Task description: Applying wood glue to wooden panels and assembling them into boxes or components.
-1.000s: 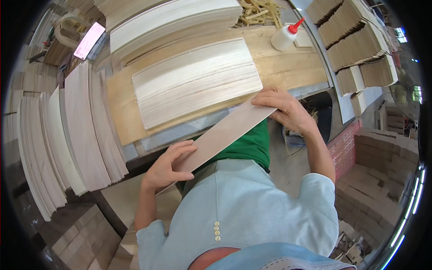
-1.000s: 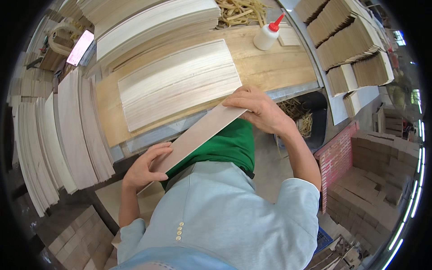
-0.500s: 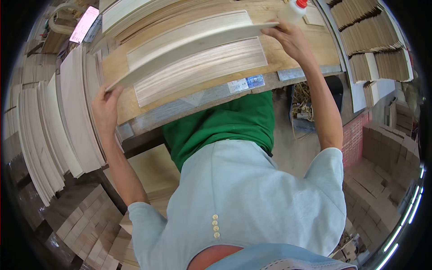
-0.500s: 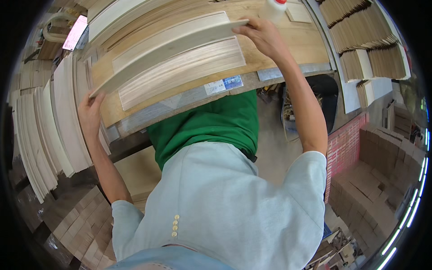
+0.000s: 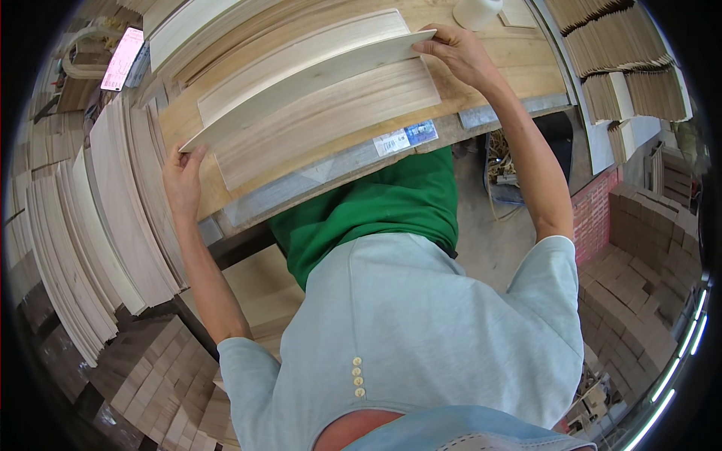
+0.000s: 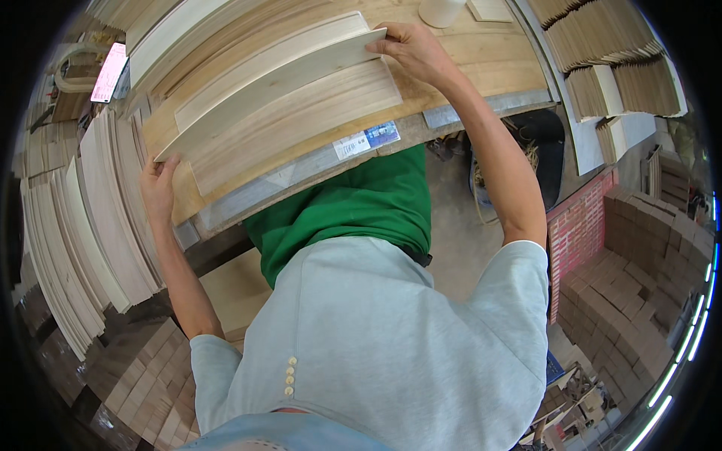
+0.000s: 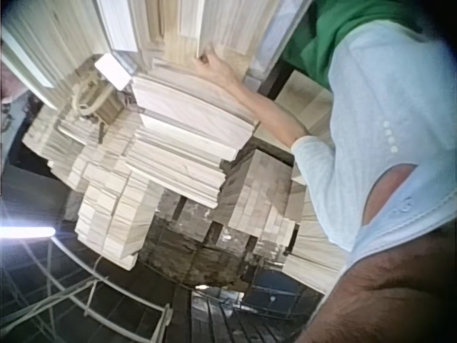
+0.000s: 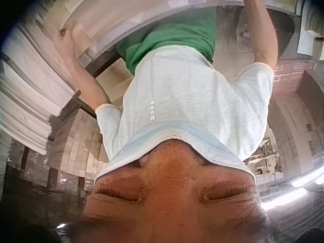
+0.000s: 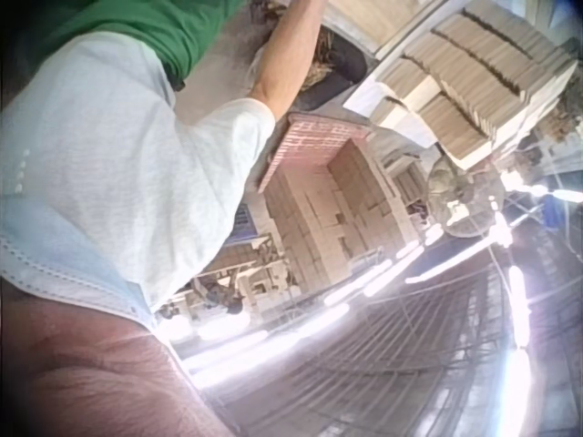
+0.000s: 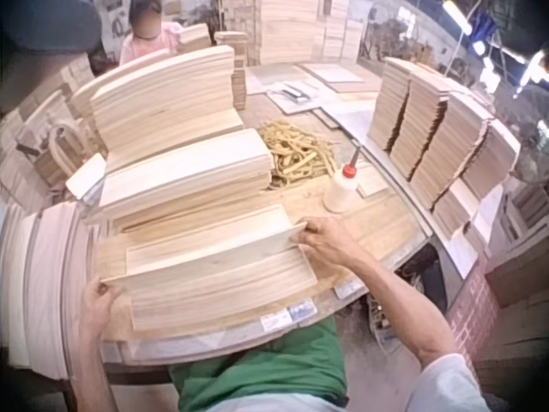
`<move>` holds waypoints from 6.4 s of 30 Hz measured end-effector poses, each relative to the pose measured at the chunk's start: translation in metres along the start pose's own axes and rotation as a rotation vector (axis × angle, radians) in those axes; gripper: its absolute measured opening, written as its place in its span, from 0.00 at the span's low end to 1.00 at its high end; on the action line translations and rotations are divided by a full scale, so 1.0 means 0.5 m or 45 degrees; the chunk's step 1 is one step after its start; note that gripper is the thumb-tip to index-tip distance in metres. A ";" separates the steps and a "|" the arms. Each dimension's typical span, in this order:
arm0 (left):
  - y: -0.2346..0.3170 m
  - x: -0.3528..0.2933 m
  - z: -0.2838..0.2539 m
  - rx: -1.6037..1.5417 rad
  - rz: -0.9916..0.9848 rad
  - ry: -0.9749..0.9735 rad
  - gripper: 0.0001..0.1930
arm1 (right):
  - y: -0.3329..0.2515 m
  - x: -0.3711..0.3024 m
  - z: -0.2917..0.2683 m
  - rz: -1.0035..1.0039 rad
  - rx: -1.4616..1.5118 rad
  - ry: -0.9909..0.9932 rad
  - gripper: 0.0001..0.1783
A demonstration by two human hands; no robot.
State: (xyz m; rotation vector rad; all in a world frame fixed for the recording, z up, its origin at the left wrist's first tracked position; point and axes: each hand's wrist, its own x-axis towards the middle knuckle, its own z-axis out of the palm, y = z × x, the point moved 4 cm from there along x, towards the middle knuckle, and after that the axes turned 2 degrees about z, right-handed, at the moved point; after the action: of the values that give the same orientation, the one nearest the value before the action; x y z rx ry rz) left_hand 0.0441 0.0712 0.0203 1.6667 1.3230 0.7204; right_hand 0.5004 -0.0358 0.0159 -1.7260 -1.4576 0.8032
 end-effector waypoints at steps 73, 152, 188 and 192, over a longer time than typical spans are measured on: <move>0.186 0.018 0.169 0.879 0.785 -0.169 0.12 | -0.006 -0.196 -0.008 0.254 0.016 0.822 0.19; 0.023 -0.232 -0.016 -0.011 0.139 0.853 0.15 | -0.174 -0.148 -0.028 -0.073 0.058 0.449 0.27; 0.005 -0.168 0.031 0.140 0.220 0.604 0.24 | -0.038 -0.170 0.003 0.361 0.116 0.332 0.29; 0.014 -0.167 0.029 0.149 0.206 0.582 0.25 | -0.036 -0.167 0.002 0.364 0.133 0.335 0.29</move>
State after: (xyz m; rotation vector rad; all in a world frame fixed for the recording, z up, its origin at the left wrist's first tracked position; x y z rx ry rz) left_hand 0.0371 -0.0132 0.0257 1.7818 1.5775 1.1929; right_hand 0.4763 -0.1165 0.0313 -1.9030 -0.9920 0.7501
